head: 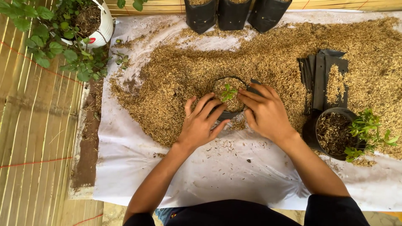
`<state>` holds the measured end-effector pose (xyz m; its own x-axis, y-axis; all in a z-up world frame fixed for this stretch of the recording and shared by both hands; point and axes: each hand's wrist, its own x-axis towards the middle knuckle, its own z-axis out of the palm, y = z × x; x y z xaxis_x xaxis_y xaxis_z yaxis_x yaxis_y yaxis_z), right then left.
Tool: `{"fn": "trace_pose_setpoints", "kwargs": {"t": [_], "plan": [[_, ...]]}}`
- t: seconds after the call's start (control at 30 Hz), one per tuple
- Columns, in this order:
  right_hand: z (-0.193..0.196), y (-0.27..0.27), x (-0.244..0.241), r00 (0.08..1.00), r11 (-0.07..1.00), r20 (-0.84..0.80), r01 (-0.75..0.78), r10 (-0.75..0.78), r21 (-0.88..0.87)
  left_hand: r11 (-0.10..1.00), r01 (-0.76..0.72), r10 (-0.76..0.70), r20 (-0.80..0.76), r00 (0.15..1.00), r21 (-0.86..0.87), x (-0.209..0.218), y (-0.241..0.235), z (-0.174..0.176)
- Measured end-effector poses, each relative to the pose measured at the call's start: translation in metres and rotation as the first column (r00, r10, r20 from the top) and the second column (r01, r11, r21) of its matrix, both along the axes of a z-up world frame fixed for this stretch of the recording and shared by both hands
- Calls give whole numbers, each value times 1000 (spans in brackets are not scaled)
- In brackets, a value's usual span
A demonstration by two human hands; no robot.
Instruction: Filling a small polybag with rice husks to support a seedling using a hand trowel.
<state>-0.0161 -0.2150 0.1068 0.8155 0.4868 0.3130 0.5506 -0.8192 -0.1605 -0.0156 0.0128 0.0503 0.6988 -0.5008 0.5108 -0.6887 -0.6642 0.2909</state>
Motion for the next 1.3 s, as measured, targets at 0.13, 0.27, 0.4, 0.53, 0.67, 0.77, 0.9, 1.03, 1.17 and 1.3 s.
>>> {"fn": "trace_pose_setpoints", "kwargs": {"t": [0.13, 0.27, 0.4, 0.53, 0.67, 0.77, 0.9, 1.03, 1.17, 1.3], "plan": [[-4, -4, 3, 1000, 997, -22, 6, -4, 71, 999, -35, 35, -14, 999, -28, 4, 3, -5], [-9, -8, 5, 1000, 998, -23, 10, -9, 60, 998, -29, 25, -67, 997, -64, 8, 3, -2], [-7, -4, 8, 1000, 997, -12, -2, 3, 80, 998, -29, 25, -67, 997, -59, 8, 1, -3], [-4, 2, 6, 998, 994, -56, -26, 32, 105, 991, -62, 44, -142, 989, -122, 5, -1, 7], [14, 13, -2, 945, 882, -327, 147, 8, 447, 945, -181, 18, -509, 860, -271, 0, -2, 22], [4, 23, -5, 845, 867, -535, 256, 15, 428, 942, -220, 23, -607, 794, -253, 2, -5, 18], [-45, 32, -3, 825, 800, -565, 354, -22, 484, 944, -232, 57, -579, 814, -233, 4, -8, 14], [-31, 37, -3, 821, 785, -567, 390, -60, 481, 928, -264, 74, -565, 822, -264, 2, -4, 18], [11, 55, 4, 840, 770, -539, 388, -68, 507, 914, -248, 70, -479, 875, -320, 6, 3, 32], [20, 62, 22, 905, 727, -424, 274, 25, 629, 878, -215, 37, -388, 921, -428, 15, 15, 52]]}}
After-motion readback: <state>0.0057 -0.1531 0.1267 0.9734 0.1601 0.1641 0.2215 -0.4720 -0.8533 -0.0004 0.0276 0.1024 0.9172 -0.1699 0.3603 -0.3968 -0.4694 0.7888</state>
